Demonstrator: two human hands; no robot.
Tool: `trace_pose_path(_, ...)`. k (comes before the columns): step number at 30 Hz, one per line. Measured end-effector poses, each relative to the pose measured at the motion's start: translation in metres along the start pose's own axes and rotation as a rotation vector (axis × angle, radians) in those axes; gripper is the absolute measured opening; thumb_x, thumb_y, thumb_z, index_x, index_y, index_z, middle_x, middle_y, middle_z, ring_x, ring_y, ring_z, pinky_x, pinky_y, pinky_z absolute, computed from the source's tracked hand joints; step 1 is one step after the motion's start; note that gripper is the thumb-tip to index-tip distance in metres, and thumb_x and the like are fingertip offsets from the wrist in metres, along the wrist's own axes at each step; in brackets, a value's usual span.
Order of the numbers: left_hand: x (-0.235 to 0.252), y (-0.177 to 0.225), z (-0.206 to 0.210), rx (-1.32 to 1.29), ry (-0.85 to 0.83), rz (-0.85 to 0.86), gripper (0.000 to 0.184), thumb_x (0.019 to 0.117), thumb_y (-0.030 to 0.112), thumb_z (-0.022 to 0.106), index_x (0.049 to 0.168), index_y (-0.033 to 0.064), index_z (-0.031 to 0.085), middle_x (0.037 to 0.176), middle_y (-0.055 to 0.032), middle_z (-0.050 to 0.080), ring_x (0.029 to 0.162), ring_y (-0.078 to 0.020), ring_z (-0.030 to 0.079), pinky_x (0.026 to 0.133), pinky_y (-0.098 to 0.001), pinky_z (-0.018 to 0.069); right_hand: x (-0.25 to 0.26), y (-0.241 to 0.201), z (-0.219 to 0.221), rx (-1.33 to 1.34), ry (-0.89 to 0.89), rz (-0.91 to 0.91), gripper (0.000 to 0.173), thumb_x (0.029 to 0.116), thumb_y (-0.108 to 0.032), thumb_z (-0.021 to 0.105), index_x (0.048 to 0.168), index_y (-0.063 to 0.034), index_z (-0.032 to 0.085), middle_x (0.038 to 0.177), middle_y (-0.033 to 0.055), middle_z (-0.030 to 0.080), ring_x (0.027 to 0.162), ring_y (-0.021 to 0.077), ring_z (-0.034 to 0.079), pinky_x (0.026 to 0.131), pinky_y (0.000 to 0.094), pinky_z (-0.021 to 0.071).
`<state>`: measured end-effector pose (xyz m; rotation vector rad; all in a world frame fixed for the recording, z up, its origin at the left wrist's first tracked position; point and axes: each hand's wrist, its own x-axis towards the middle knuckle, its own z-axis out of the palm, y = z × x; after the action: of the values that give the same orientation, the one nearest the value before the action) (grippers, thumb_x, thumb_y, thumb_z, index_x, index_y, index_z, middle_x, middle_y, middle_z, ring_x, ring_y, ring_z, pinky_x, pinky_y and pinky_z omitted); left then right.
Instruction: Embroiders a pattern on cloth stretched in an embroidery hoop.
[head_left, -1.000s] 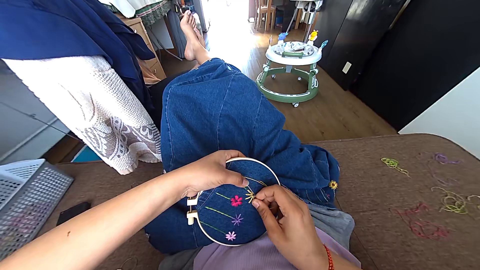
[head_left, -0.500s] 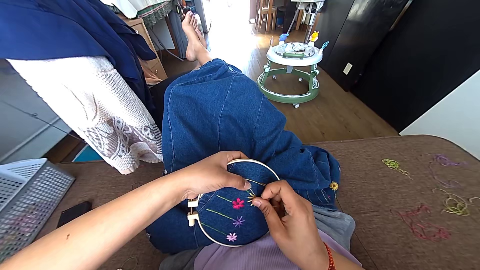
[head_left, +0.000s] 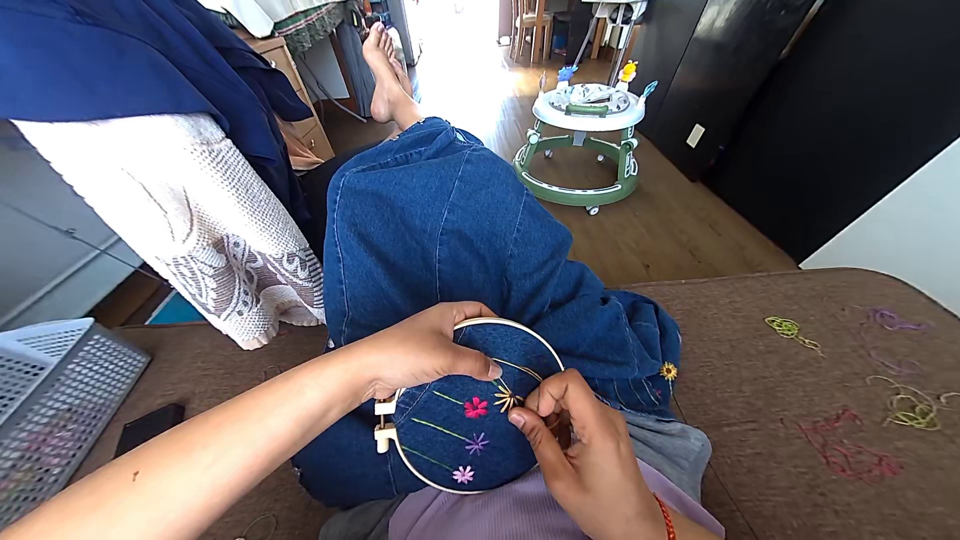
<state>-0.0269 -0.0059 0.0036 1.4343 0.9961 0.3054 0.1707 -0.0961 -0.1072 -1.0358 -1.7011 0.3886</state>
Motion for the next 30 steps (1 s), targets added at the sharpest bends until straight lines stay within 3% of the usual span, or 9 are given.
trace_pose_path(16, -0.003, 0.004, 0.002, 0.048, -0.012, 0.011, 0.033, 0.087, 0.0, 0.072, 0.117, 0.0114, 0.064, 0.102, -0.0044, 0.073, 0.091, -0.0113, 0.07, 0.079, -0.0249, 0.0582, 0.009, -0.004, 0.003, -0.008, 0.059, -0.009, 0.021, 0.097, -0.026, 0.067, 0.088, -0.012, 0.055, 0.074, -0.004, 0.06, 0.06, -0.0003, 0.053, 0.051, 0.0147, 0.0434)
trace_pose_path(23, -0.006, 0.004, 0.003, 0.032, 0.004, 0.034, 0.033, 0.086, -0.001, 0.072, 0.116, 0.0098, 0.064, 0.1, -0.0056, 0.073, 0.089, -0.0118, 0.07, 0.077, -0.025, 0.0586, 0.013, -0.003, 0.001, 0.033, 0.038, -0.005, 0.024, 0.0975, -0.031, 0.069, 0.097, -0.0099, 0.058, 0.078, -0.0034, 0.064, 0.062, -0.0007, 0.057, 0.054, 0.0143, 0.0479)
trace_pose_path(30, -0.003, 0.003, 0.001, 0.005, -0.016, 0.021, 0.034, 0.0861, -0.002, 0.072, 0.117, 0.0098, 0.064, 0.102, -0.0059, 0.073, 0.089, -0.0117, 0.071, 0.078, -0.025, 0.0591, 0.012, -0.002, -0.003, 0.018, 0.012, -0.03, 0.022, 0.0979, -0.028, 0.068, 0.095, -0.0098, 0.058, 0.078, -0.0024, 0.064, 0.062, -0.0003, 0.056, 0.053, 0.0139, 0.0468)
